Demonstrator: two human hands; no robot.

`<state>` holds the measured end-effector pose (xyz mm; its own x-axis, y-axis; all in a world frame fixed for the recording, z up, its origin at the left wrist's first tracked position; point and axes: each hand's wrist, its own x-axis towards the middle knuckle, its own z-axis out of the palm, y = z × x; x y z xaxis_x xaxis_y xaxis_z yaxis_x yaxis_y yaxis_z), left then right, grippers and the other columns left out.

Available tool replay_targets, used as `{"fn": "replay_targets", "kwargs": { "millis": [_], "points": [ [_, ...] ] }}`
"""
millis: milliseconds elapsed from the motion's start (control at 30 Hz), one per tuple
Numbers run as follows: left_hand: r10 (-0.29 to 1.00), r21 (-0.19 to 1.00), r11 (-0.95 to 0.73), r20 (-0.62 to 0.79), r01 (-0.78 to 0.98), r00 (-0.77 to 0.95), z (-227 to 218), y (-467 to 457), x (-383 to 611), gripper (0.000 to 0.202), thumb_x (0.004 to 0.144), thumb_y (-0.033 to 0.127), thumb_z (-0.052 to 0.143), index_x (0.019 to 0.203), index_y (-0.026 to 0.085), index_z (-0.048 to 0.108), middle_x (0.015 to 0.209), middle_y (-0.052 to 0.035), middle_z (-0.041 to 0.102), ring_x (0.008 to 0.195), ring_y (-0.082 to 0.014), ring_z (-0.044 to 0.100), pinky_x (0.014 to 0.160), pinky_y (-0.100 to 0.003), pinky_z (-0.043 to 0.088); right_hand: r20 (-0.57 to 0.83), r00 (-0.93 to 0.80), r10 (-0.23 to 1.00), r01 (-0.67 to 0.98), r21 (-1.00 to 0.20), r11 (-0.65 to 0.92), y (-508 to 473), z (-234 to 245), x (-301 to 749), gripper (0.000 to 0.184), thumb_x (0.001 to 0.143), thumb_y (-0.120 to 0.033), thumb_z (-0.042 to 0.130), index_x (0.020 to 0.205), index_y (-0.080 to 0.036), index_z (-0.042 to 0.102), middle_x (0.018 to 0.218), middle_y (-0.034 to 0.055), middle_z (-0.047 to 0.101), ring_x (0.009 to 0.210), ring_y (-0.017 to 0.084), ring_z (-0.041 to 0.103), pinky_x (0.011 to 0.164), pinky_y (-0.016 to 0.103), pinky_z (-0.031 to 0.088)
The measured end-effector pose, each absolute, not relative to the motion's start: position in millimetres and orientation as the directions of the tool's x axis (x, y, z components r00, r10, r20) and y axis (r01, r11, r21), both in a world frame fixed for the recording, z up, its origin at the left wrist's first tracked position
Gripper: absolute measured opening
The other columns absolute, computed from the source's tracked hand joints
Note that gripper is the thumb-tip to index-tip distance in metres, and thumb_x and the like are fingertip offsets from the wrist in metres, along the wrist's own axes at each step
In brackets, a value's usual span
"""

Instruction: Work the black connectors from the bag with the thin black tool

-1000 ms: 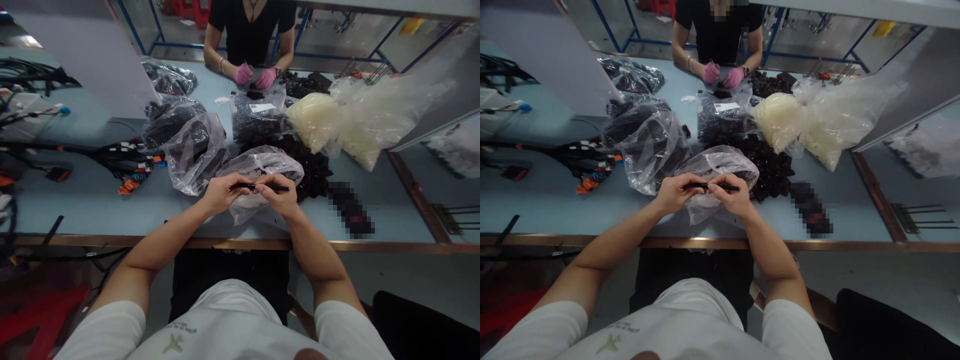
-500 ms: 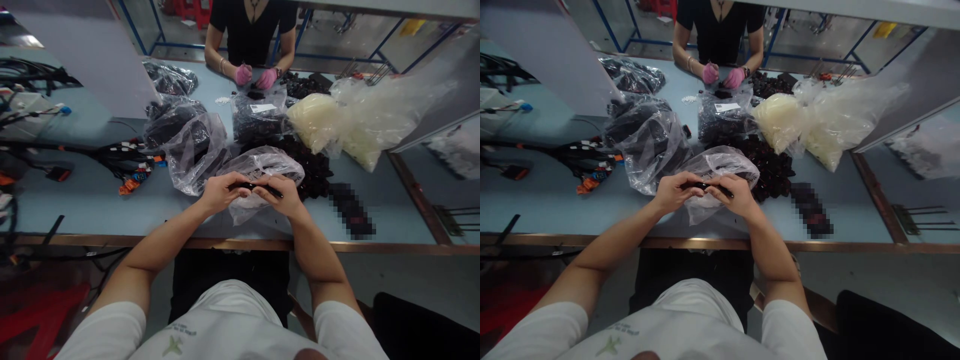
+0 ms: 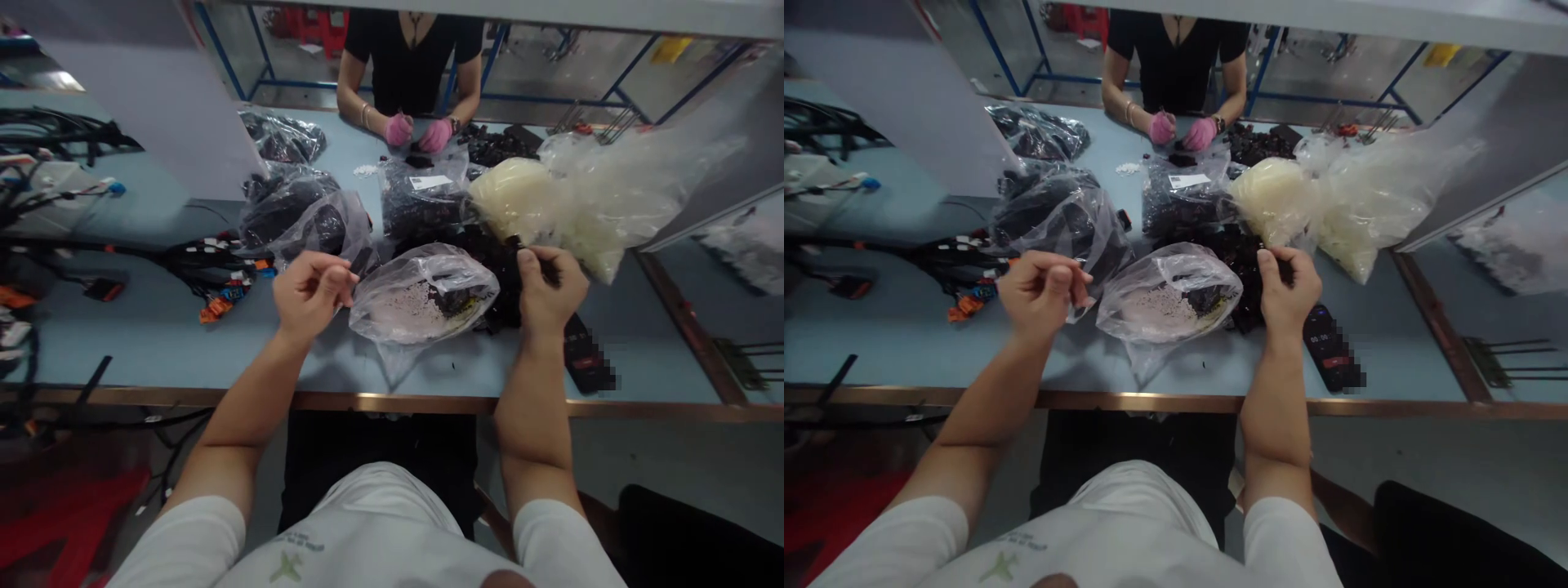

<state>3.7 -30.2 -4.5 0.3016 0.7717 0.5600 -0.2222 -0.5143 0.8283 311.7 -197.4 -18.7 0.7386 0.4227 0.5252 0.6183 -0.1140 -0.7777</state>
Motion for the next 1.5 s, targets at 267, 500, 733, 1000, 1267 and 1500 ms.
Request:
{"fn": "replay_targets", "kwargs": {
  "millis": [267,500,733,1000,1267,1500],
  "points": [
    [0.834,0.579,-0.546,0.448,0.606,0.323,-12,45,-22,0.012,0.097,0.029,0.068,0.098,0.021,0.077,0.093,-0.0034,0.081,0.087,-0.0198,0.075,0.085,-0.03,0.056,0.85,0.39,0.354,0.77,-0.512,0.381,-200,-18,271,0.05,0.109,-0.057,0.05,0.082,-0.029,0.082,0.075,0.0054,0.066,0.076,0.025,0.065,0.076,0.048,0.054],
    [0.721,0.118,-0.677,-0.093,0.727,0.686,-23,29,-3,0.049,0.093,0.017,0.068,0.141,0.022,0.072,0.145,-0.0163,0.072,0.136,-0.0386,0.064,0.109,-0.048,0.053,0.529,-0.202,0.824,0.456,-0.694,0.558,-193,-24,251,0.034,0.111,-0.041,0.051,0.101,-0.024,0.079,0.094,0.0076,0.081,0.089,0.022,0.078,0.078,0.036,0.062],
    [0.721,0.053,-0.675,-0.163,0.736,0.673,-20,19,3,0.046,0.1,0.012,0.052,0.141,0.024,0.07,0.13,-0.0181,0.074,0.129,-0.0357,0.066,0.101,-0.045,0.054,-0.066,0.09,0.994,0.974,-0.204,-0.101,-163,-53,229,0.042,0.103,-0.02,0.05,0.137,-0.015,0.074,0.131,0.0224,0.077,0.106,0.033,0.076,0.09,0.041,0.058],
    [0.769,-0.079,-0.636,-0.152,0.768,0.621,-13,13,8,0.038,0.101,0.02,0.054,0.137,0.012,0.067,0.133,-0.0254,0.07,0.13,-0.0395,0.064,0.103,-0.047,0.055,-0.098,0.134,0.986,0.971,-0.184,-0.15,-161,-53,231,0.037,0.099,-0.019,0.052,0.124,-0.019,0.08,0.128,0.0162,0.079,0.116,0.033,0.072,0.093,0.038,0.056],
    [0.781,-0.057,-0.614,-0.187,0.787,0.595,-14,13,8,0.038,0.101,0.015,0.052,0.135,0.01,0.068,0.13,-0.027,0.071,0.129,-0.0422,0.067,0.101,-0.053,0.057,-0.161,0.143,0.977,0.966,-0.192,-0.173,-162,-52,224,0.038,0.103,-0.027,0.047,0.123,-0.021,0.079,0.131,0.0151,0.078,0.106,0.031,0.073,0.08,0.036,0.051],
    [0.838,0.084,-0.539,-0.04,0.838,0.544,-6,16,4,0.042,0.101,0.02,0.054,0.14,0.011,0.065,0.139,-0.0242,0.066,0.125,-0.0385,0.069,0.106,-0.048,0.056,-0.021,0.174,0.985,0.958,-0.227,-0.174,-165,-56,229,0.037,0.097,-0.025,0.053,0.125,-0.02,0.077,0.111,0.0145,0.082,0.094,0.031,0.073,0.077,0.037,0.05]
  ]
}}
